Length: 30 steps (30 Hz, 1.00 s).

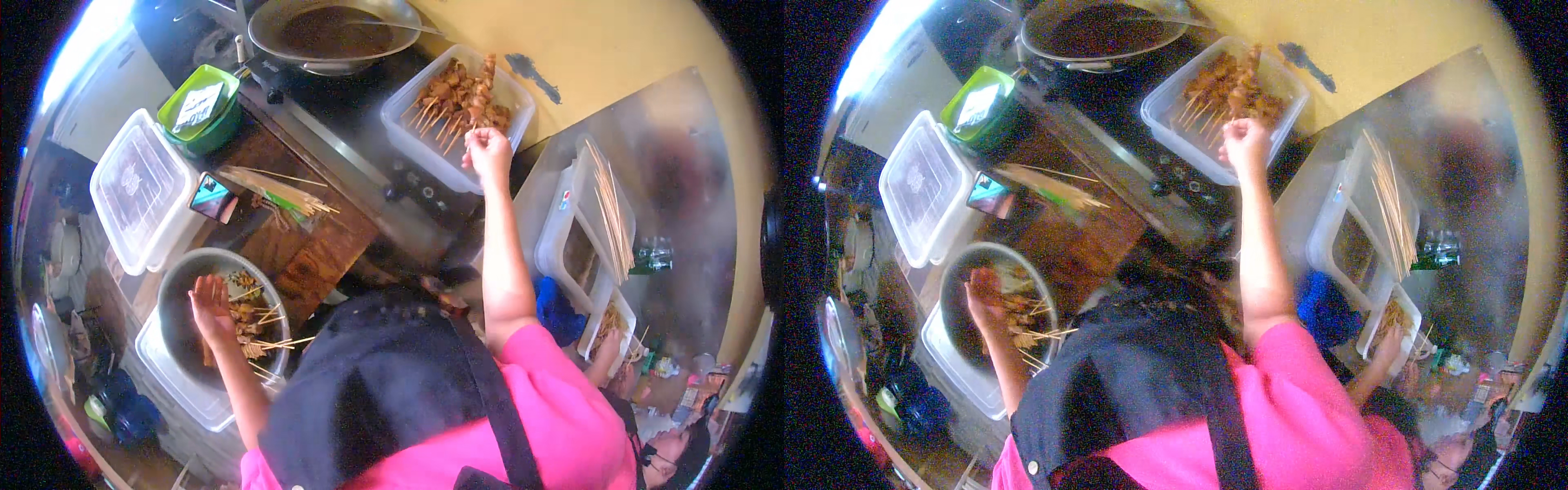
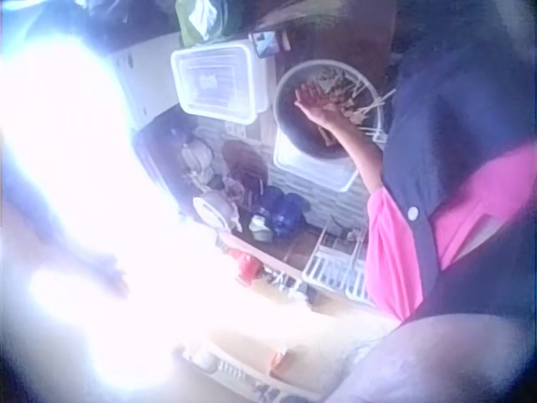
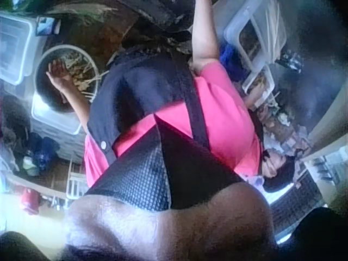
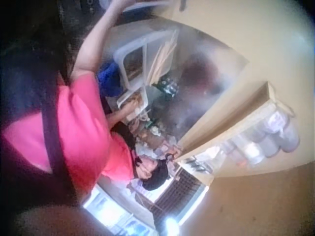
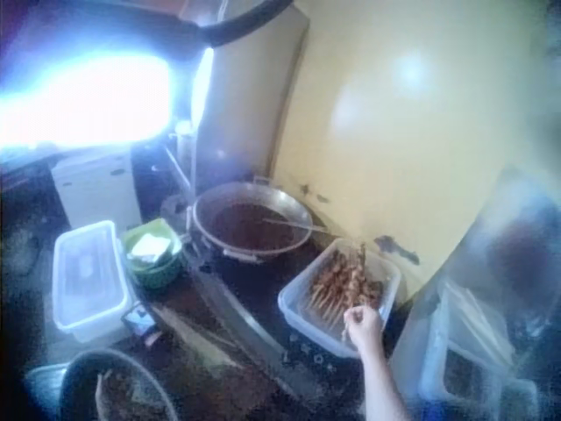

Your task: The person dips skewers of meat into a bowl of liquid seasoning, turning the skewers to coat them, and then places the seasoned skewers into a container.

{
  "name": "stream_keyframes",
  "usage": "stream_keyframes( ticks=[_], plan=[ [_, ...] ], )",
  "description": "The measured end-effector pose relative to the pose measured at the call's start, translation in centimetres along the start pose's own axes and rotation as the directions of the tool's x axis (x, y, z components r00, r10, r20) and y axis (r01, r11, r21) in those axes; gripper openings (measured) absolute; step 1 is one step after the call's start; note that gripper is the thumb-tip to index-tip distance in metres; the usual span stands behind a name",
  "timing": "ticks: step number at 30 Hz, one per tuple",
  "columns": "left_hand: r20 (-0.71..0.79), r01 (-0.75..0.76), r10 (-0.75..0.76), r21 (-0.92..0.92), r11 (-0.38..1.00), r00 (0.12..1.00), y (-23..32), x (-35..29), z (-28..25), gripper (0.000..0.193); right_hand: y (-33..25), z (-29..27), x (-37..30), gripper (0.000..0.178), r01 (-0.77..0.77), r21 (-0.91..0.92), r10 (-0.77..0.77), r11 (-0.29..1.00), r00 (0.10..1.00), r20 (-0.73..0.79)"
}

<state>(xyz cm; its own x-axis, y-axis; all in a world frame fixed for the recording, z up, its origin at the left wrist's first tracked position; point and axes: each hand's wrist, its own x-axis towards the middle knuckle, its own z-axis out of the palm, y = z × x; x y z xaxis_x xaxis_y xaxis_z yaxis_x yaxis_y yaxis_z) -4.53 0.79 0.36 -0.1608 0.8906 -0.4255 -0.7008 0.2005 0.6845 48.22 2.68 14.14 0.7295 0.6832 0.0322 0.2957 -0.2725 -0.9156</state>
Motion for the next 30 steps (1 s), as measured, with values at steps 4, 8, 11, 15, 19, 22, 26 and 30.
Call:
stream_keyframes(
  ticks=[4, 8, 11, 15, 19, 22, 26, 30],
  plan=[
    [-0.045, 0.006, -0.006, 0.001, 1.000, 0.999, -0.1, -0.9, 0.4, 0.040, 0.4, 1.3, 3.4, 0.011, -0.056, 0.061, 0.059, 0.997, 0.997, -0.047],
    [-0.090, 0.006, -0.006, 0.003, 1.000, 0.996, 0.3, -1.5, -0.4, 0.041, 1.0, 3.2, 6.0, 0.012, -0.053, 0.019, 0.054, 0.998, 0.998, -0.037],
    [-0.122, -0.008, 0.013, 0.034, 0.999, 0.992, 0.7, -2.2, -0.3, 0.042, 1.4, 4.6, 7.0, 0.013, -0.105, -0.007, 0.106, 0.994, 0.994, 0.021],
    [-0.096, -0.028, 0.031, 0.041, 0.999, 0.995, 0.5, -2.3, -2.1, 0.043, 2.3, 5.0, 7.4, 0.014, -0.065, -0.054, 0.068, 0.996, 0.995, 0.067],
    [-0.150, -0.029, 0.025, -0.020, 0.999, 0.988, 0.5, -2.7, -2.6, 0.043, 2.3, 4.1, 7.2, 0.014, -0.091, -0.132, 0.094, 0.987, 0.995, 0.014],
    [-0.111, -0.043, 0.040, -0.029, 0.999, 0.993, 0.4, -2.5, -3.8, 0.043, 2.3, 3.6, 6.7, 0.009, -0.098, -0.012, 0.098, 0.995, 0.995, -0.008],
    [-0.116, -0.047, 0.041, -0.049, 0.998, 0.992, 0.1, -3.1, -3.7, 0.042, 3.4, 3.0, 6.1, 0.009, -0.116, 0.112, 0.119, 0.987, 0.993, -0.022],
    [-0.153, -0.053, 0.049, -0.023, 0.998, 0.987, 0.0, -3.3, -3.4, 0.042, 3.5, 3.0, 6.3, 0.010, -0.091, -0.016, 0.090, 0.996, 0.994, -0.069]
  ],
)
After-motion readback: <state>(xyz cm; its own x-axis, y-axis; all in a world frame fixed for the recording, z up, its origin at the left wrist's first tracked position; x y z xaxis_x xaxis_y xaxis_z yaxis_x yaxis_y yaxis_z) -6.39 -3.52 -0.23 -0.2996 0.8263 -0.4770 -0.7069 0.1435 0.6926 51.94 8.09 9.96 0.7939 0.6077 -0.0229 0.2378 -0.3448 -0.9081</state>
